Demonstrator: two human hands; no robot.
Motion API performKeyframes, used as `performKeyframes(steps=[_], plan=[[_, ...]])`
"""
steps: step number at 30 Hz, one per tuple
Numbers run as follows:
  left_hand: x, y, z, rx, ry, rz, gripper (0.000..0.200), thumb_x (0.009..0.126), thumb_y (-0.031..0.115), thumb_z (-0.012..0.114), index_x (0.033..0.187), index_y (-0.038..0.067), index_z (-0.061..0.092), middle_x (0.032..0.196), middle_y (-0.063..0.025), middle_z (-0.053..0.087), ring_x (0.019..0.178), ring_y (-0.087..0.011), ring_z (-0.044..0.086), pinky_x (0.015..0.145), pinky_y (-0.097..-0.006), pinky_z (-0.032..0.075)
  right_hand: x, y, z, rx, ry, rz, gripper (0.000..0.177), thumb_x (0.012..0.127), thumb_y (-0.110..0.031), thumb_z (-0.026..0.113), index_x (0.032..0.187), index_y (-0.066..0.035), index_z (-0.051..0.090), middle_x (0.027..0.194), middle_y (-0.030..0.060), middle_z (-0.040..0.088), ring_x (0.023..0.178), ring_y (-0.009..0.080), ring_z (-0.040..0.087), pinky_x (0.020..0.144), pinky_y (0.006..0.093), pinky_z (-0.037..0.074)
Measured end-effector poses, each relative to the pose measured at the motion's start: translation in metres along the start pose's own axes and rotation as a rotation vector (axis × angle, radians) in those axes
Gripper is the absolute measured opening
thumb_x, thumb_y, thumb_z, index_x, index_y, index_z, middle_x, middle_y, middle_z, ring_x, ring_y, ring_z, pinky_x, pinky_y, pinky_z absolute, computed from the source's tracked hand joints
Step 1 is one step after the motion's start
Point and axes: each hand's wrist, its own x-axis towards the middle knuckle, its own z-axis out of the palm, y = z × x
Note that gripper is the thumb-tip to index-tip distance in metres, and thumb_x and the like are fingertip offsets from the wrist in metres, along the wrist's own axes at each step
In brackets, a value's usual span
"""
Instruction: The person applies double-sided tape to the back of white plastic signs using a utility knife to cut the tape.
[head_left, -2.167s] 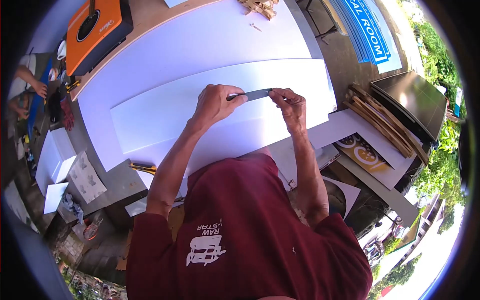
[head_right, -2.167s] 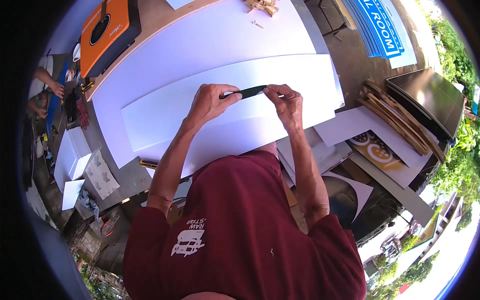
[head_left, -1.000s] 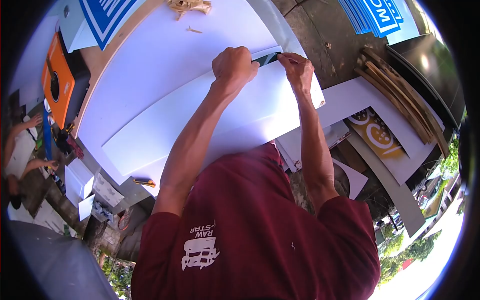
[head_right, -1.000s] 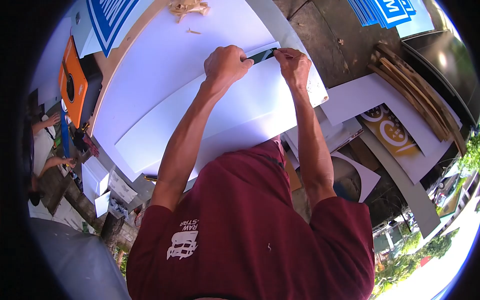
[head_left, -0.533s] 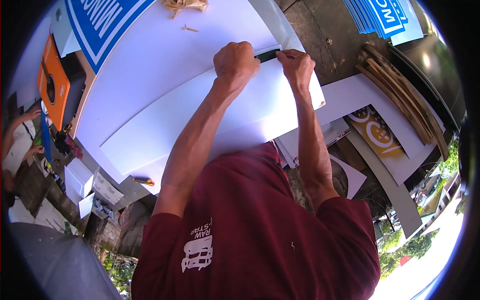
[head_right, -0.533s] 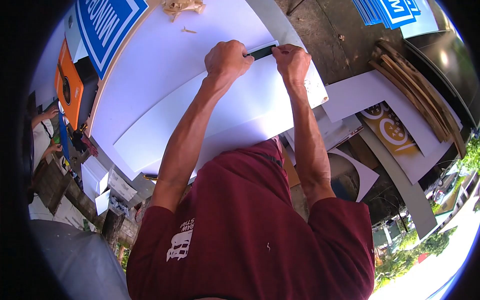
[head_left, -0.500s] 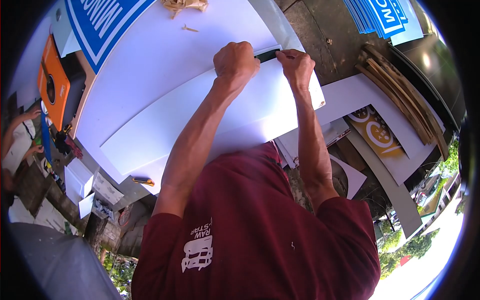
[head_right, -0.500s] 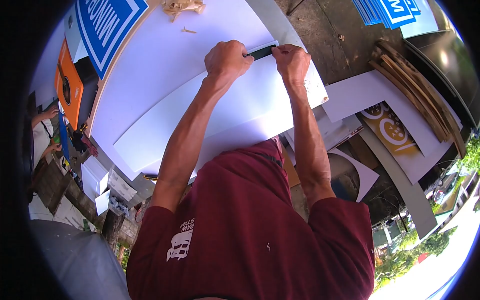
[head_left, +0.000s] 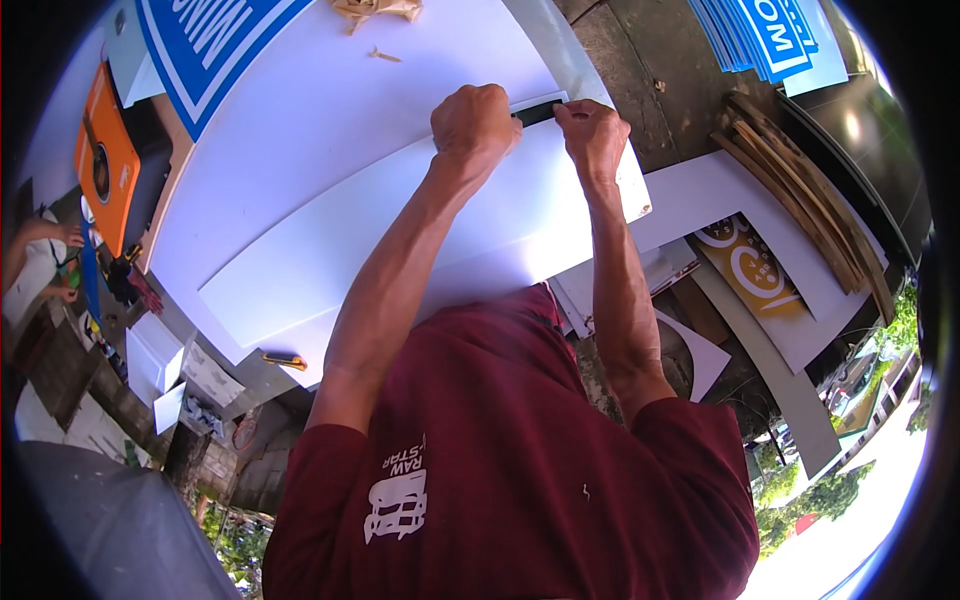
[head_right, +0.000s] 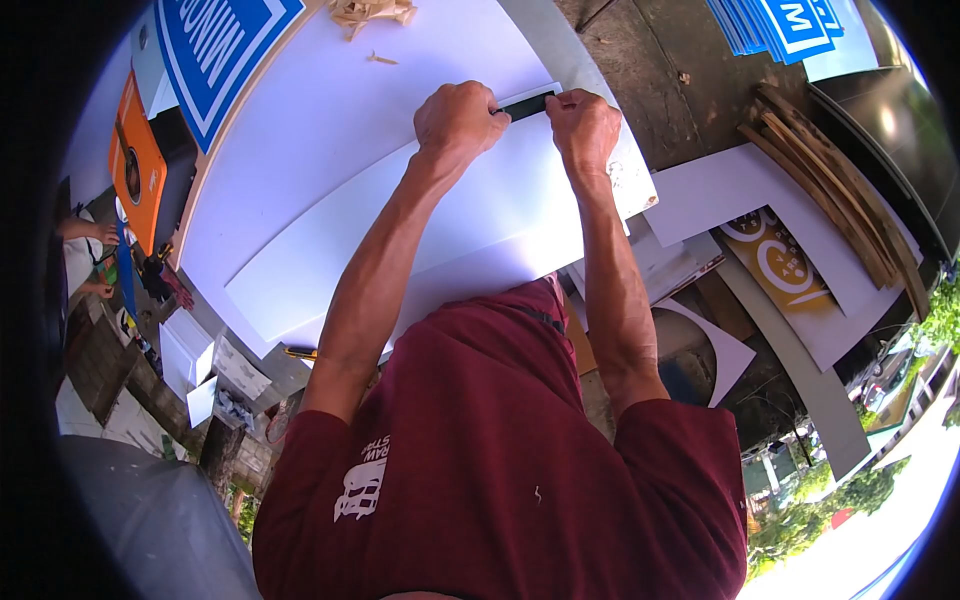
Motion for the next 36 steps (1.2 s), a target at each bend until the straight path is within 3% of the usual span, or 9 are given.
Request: performKeyframes(steps=[9,15,21,27,30,33,35,36], plan=[[0.003,-0.001,0.005,-0.001,0.011,-0.004,0.024,0.083,0.032,0.076,0.094,0.011,0.079,0.075,-0.0092,0.074,0.075,-0.0277,0.072,0.071,-0.0407,0.057,-0.001,0.001,0.007,-0.057,0.058,-0.035,0.017,0.08,-0.023,0.078,0.087,-0.007,0.08,0.078,0.0141,0.075,0.072,0.0291,0.074,0.074,0.0381,0.058],[0.001,-0.004,0.01,-0.026,0.069,0.023,0.024,0.083,0.032,0.075,0.092,0.011,0.079,0.075,-0.0093,0.074,0.076,-0.0281,0.073,0.07,-0.0414,0.057,0.001,0.006,0.007,-0.077,0.064,-0.005,0.032,0.077,-0.026,0.082,0.096,-0.001,0.074,0.082,0.0137,0.075,0.073,0.028,0.073,0.073,0.0381,0.058],[0.001,-0.005,0.01,-0.043,0.109,0.051,0.023,0.081,0.03,0.075,0.091,0.01,0.079,0.076,-0.0105,0.074,0.076,-0.0294,0.072,0.069,-0.0421,0.056,0.007,0.014,0.002,0.04,0.005,0.035,0.044,0.074,-0.034,0.087,0.093,0.001,0.068,0.08,0.0146,0.073,0.07,0.025,0.071,0.067,0.0371,0.057],[0.001,-0.008,0.011,-0.027,0.122,0.088,0.022,0.081,0.029,0.074,0.09,0.01,0.079,0.077,-0.0104,0.074,0.075,-0.0292,0.072,0.067,-0.0418,0.056,0.002,0.014,0.007,-0.11,0.018,-0.067,0.05,0.074,-0.035,0.088,0.102,0.001,0.066,0.082,0.0142,0.072,0.073,0.0273,0.071,0.067,0.0373,0.058],[0.008,-0.01,0.011,-0.004,0.107,0.105,0.022,0.081,0.029,0.074,0.09,0.01,0.08,0.077,-0.0096,0.075,0.075,-0.0288,0.072,0.068,-0.0414,0.056,0.001,0.02,0.007,-0.026,0.013,-0.119,0.055,0.075,-0.036,0.087,0.108,0.001,0.063,0.082,0.0148,0.071,0.074,0.0283,0.071,0.069,0.0391,0.058],[0.01,-0.005,0.011,-0.016,0.089,0.159,0.023,0.08,0.03,0.075,0.088,0.009,0.079,0.078,-0.0098,0.075,0.077,-0.0287,0.073,0.069,-0.0408,0.056,-0.003,0.018,0.003,-0.047,0.059,-0.177,0.053,0.076,-0.036,0.086,0.107,0.0,0.061,0.079,0.0137,0.07,0.07,0.0277,0.07,0.066,0.041,0.057],[0.006,-0.008,0.002,-0.037,0.077,0.131,0.025,0.078,0.032,0.075,0.085,0.008,0.078,0.078,-0.0123,0.075,0.082,-0.029,0.074,0.072,-0.0413,0.057,-0.035,0.003,-0.005,-0.088,0.198,-0.253,0.048,0.078,-0.036,0.085,0.102,-0.002,0.06,0.073,0.011,0.067,0.064,0.0259,0.067,0.061,0.0416,0.054],[0.005,-0.011,0.007,-0.065,0.154,0.178,0.027,0.078,0.032,0.075,0.085,0.006,0.078,0.082,-0.015,0.075,0.084,-0.0301,0.074,0.074,-0.0422,0.058,-0.062,-0.01,-0.006,-0.094,0.199,-0.265,0.044,0.082,-0.036,0.082,0.099,-0.003,0.059,0.067,0.0073,0.062,0.056,0.0216,0.061,0.056,0.0397,0.05]])
